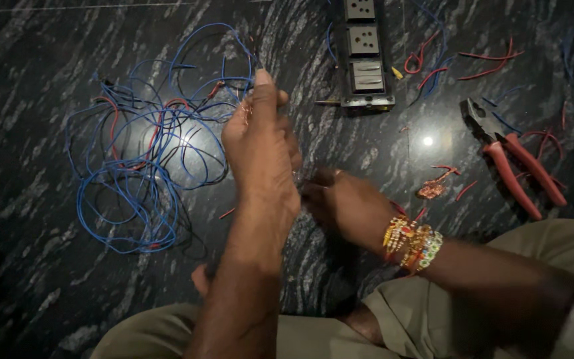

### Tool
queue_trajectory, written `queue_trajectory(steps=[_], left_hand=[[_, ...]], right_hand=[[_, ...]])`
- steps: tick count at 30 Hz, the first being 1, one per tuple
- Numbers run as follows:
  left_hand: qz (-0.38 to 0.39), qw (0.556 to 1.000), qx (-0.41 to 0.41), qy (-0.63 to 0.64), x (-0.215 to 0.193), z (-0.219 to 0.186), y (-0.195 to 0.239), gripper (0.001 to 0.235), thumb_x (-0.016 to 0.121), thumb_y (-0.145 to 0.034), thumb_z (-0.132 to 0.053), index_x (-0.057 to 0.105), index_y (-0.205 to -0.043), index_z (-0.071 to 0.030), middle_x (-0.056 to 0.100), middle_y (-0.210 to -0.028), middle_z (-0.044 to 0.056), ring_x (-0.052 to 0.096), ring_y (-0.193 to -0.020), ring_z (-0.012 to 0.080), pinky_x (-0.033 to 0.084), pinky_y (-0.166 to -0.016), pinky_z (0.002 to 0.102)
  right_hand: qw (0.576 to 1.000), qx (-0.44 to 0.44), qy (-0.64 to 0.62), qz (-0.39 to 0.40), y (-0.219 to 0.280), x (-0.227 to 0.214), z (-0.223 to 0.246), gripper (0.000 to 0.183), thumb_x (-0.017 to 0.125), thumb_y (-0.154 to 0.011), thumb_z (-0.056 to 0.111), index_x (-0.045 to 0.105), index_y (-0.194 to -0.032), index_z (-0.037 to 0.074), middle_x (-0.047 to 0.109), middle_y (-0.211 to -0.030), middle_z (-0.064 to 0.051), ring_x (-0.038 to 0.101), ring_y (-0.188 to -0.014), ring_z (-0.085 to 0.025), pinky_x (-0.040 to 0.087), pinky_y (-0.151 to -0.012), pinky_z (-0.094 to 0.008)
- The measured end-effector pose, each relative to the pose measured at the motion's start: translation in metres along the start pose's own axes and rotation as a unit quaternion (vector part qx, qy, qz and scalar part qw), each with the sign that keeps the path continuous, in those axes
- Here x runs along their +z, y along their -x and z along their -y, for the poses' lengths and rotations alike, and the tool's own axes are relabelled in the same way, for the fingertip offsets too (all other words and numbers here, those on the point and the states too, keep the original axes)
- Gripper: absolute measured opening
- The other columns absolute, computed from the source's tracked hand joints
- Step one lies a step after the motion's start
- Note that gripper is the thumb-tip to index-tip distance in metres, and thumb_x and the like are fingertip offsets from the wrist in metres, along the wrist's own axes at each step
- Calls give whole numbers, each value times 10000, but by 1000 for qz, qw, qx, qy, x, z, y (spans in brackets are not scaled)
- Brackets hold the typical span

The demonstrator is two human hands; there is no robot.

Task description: The person uses pliers to strip the insulation off the ends of several electrical wires, twisting the exposed copper filaments together by hand.

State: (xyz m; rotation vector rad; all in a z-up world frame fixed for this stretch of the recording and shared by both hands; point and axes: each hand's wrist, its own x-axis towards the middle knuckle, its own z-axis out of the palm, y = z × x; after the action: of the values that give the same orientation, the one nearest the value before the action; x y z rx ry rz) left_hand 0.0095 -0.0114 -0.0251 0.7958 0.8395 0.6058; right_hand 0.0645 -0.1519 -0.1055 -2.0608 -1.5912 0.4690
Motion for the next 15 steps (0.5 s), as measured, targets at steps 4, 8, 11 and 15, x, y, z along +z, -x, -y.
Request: queue_trajectory(steps=[4,8,11,15], left_hand=[[-5,1000,1,2,2,0,0,383,669,-931,-467,581,-849,-103,352,-538,-92,280,-412,31,184,-374,248],[3,1000,5,5,-1,-2,1,370,669,-939,-460,580,-857,-110,351,-553,-97,281,-426,27,192,-386,243],[-15,1000,1,-3,-1,-1,-1,373,671,-930,-457,586,-844,-104,342,-542,-91,278,-419,29,188,-378,241],[-13,1000,-12,-8,-1,2,-4,368,676,-932,-452,580,-847,-107,365,-563,-97,292,-430,26,191,-379,238]], right_hand=[[1000,-7,11,25,3,6,-10,152,662,-827,154,679,-962,89,663,-1028,-138,661,-906,-365,551,-765,-472],[991,-38,118,41,1,7,-21,188,679,-795,209,658,-908,61,644,-918,-183,650,-839,-384,533,-632,-496],[996,32,47,69,-14,-8,-42,154,650,-838,230,655,-859,77,643,-827,-147,645,-784,-349,507,-644,-473],[961,151,-213,86,-20,-54,-59,193,537,-954,226,617,-882,67,587,-751,10,565,-688,-130,496,-609,-323]])
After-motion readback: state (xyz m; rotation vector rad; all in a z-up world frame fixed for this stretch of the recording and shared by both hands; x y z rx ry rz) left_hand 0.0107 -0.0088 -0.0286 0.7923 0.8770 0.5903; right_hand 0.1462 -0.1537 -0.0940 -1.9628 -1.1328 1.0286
